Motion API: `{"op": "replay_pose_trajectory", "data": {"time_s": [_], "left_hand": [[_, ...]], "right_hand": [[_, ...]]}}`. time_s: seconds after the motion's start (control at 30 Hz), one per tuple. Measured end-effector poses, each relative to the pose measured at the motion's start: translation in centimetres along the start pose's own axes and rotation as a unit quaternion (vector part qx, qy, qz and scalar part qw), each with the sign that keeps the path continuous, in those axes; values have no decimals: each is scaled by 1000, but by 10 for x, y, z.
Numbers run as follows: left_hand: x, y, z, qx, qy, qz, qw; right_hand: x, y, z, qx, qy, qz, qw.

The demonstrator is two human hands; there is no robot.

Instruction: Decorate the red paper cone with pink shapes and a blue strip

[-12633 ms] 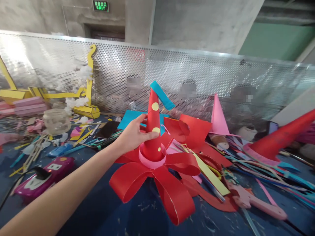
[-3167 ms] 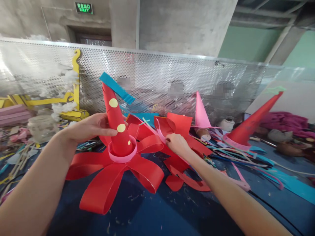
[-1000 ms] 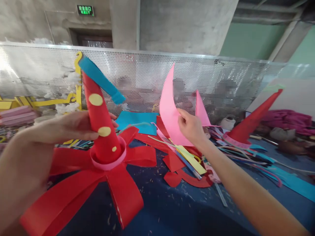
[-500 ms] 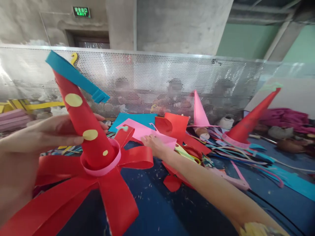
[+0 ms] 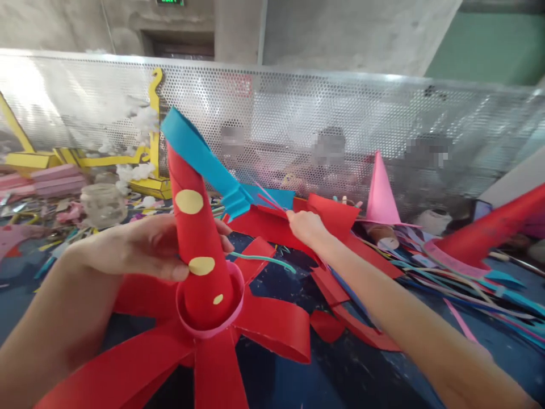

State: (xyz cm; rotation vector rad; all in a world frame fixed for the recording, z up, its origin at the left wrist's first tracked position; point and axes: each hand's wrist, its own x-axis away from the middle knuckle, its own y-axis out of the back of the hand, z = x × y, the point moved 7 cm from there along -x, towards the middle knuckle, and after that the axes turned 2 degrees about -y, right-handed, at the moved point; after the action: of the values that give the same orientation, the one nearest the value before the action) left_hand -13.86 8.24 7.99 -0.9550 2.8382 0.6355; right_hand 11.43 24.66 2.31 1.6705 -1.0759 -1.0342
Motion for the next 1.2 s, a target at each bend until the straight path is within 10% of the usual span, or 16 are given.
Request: {"op": "replay_pose_trajectory", "data": {"time_s": [0.13, 0.5, 0.87, 1.2], "left_hand": [[2, 0, 3, 28, 12, -20, 999], [9, 0, 15, 70, 13, -10, 997], [11, 0, 14, 84, 5, -18, 996], [8, 1, 12, 83, 9, -12, 996]], "right_hand": [[-4, 2, -2, 19, -8, -6, 1000], [-12, -8, 92, -35, 190, -32, 981], [-31, -8, 62, -129, 186, -41, 973], [-14, -8, 87, -48, 127, -80, 987]]}}
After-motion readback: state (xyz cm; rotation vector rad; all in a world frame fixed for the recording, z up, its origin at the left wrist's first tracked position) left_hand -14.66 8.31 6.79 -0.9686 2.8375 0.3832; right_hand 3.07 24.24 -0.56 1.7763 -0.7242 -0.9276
